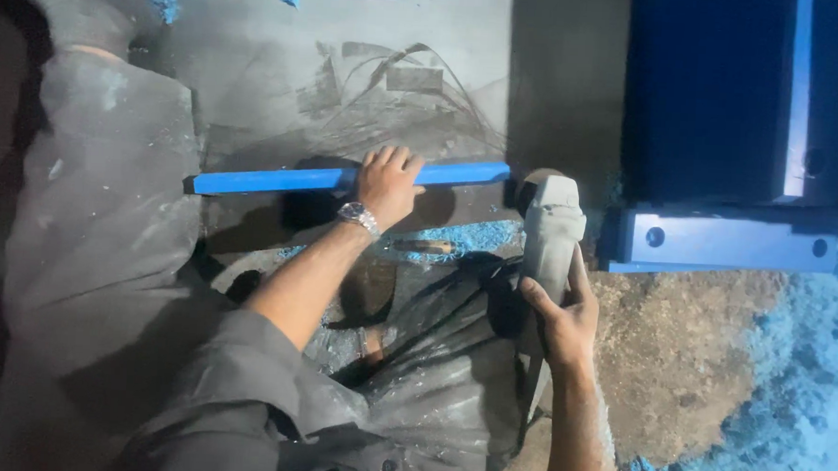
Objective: Using an angle grinder and a hand scraper to finish the edges of blue plastic components.
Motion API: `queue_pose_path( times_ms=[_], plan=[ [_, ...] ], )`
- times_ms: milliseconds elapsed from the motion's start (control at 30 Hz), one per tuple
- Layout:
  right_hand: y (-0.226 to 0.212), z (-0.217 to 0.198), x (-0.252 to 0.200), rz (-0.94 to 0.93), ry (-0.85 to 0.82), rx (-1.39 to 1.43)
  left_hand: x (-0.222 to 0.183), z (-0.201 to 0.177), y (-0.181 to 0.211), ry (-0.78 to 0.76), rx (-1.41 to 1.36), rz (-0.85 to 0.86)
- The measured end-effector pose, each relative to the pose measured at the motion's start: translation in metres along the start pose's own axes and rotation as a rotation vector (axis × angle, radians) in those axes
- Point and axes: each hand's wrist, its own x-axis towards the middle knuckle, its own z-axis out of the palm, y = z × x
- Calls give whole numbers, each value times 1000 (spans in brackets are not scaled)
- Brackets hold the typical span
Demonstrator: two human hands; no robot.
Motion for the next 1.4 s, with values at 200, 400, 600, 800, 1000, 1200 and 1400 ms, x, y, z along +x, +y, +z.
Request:
queue_pose_path(
  times_ms=[200,400,600,800,1000,1200,1400],
  plan=[
    [-1,12,19,26,9,-62,-36,-48,-72,-214,117,-159],
    [1,16,29,23,-16,-58,-62,-104,-104,-253,211,-219],
    [1,21,33,45,-26,-43,-64,-101,-104,-196,197,-204],
    [-18,46,23,75,-66,-150,-63,-98,-106,-203,204,-191],
    [-20,109,6,3,-320,-217,-66,-95,-109,-161,170,-182],
    [3,128,3,-70,-411,-162,-77,-67,-130,-139,288,-160],
    [-23,64,11,206,-120,-246,-64,-93,-110,-162,187,-194]
  ],
)
